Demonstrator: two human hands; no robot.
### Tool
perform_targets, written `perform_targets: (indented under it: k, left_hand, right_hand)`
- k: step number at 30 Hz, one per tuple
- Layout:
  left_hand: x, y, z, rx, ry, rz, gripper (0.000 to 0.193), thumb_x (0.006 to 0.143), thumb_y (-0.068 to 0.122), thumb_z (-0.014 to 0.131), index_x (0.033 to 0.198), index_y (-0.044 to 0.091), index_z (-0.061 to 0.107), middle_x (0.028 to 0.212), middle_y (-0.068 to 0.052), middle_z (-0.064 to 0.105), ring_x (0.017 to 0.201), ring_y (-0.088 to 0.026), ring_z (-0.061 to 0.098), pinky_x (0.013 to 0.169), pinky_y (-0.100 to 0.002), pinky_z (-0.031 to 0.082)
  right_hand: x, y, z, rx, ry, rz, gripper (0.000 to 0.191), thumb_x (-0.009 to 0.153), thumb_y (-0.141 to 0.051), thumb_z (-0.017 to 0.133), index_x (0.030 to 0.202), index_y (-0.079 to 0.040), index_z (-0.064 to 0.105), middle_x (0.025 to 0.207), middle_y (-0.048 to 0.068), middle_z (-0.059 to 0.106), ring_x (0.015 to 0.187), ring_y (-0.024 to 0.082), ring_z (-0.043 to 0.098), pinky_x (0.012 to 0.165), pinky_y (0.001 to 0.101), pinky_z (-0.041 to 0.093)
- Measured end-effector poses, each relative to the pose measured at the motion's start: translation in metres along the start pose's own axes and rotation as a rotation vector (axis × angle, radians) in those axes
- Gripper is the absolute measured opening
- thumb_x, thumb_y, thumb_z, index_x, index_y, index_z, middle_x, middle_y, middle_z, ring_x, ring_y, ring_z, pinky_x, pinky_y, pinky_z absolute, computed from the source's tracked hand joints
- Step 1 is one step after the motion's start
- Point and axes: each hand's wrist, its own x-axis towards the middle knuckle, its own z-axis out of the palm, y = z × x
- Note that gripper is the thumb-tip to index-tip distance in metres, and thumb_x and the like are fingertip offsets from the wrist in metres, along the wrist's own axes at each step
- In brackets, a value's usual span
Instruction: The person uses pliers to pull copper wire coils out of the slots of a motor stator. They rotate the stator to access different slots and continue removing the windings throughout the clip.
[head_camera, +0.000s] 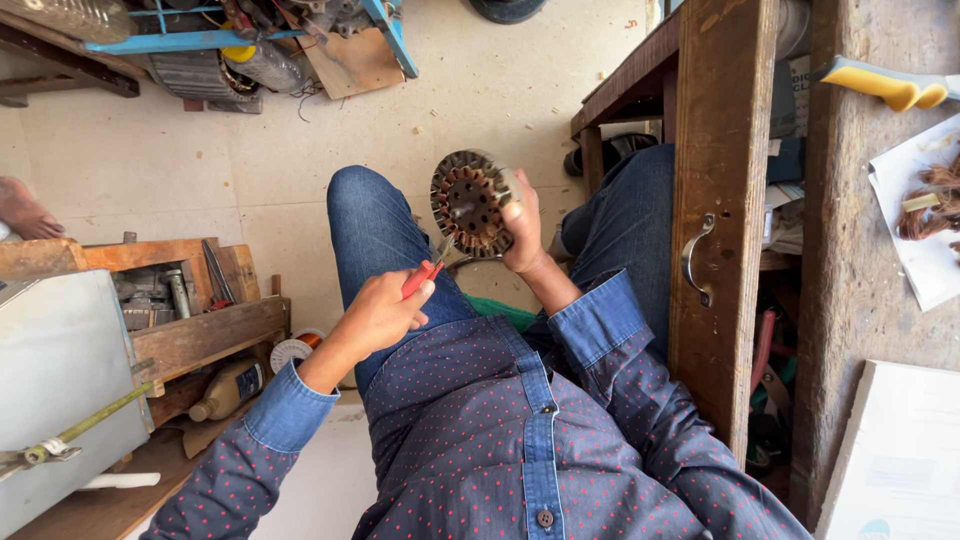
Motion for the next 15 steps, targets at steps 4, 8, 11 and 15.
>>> perform_targets:
  k: [4, 8, 11, 15]
  left_hand:
    - [0.004, -0.01, 0.005, -0.133, -0.015, 0.0, 0.036, 0.098, 0.031, 0.057, 0.109, -0.002, 0.066, 0.082, -0.009, 0.073, 0.073, -0.019, 0.078, 0.066, -0.034, 0.064]
    - [0.004, -0.017, 0.009, -0.143, -0.003, -0.033, 0.038, 0.1, 0.031, 0.057, 0.11, -0.004, 0.066, 0.083, -0.008, 0.072, 0.075, -0.02, 0.078, 0.068, -0.034, 0.062]
    - [0.003, -0.016, 0.01, -0.063, 0.008, -0.093, 0.041, 0.102, 0.032, 0.057, 0.111, -0.007, 0.066, 0.082, -0.013, 0.071, 0.077, -0.022, 0.078, 0.068, -0.036, 0.061]
    - [-0.002, -0.014, 0.008, -0.172, -0.042, -0.013, 0.039, 0.099, 0.03, 0.056, 0.117, -0.003, 0.066, 0.088, -0.009, 0.072, 0.081, -0.02, 0.077, 0.072, -0.033, 0.062]
  right_hand:
    - [0.002, -0.013, 0.006, -0.018, -0.045, 0.019, 0.06, 0.091, -0.055, 0.042, 0.11, -0.001, 0.061, 0.098, 0.016, 0.06, 0.091, 0.028, 0.054, 0.09, 0.04, 0.039]
    - [0.006, -0.02, 0.01, -0.008, -0.064, 0.004, 0.059, 0.095, -0.055, 0.039, 0.105, 0.0, 0.058, 0.101, 0.019, 0.061, 0.093, 0.034, 0.052, 0.089, 0.0446, 0.039]
    - [0.009, -0.018, 0.004, -0.508, -0.167, -0.123, 0.059, 0.089, -0.056, 0.039, 0.093, -0.001, 0.061, 0.091, 0.017, 0.056, 0.082, 0.033, 0.047, 0.081, 0.042, 0.037]
    - [-0.003, -0.013, 0.014, 0.384, -0.003, 0.158, 0.068, 0.093, -0.056, 0.048, 0.126, 0.002, 0.058, 0.12, 0.016, 0.06, 0.112, 0.027, 0.054, 0.102, 0.0406, 0.042]
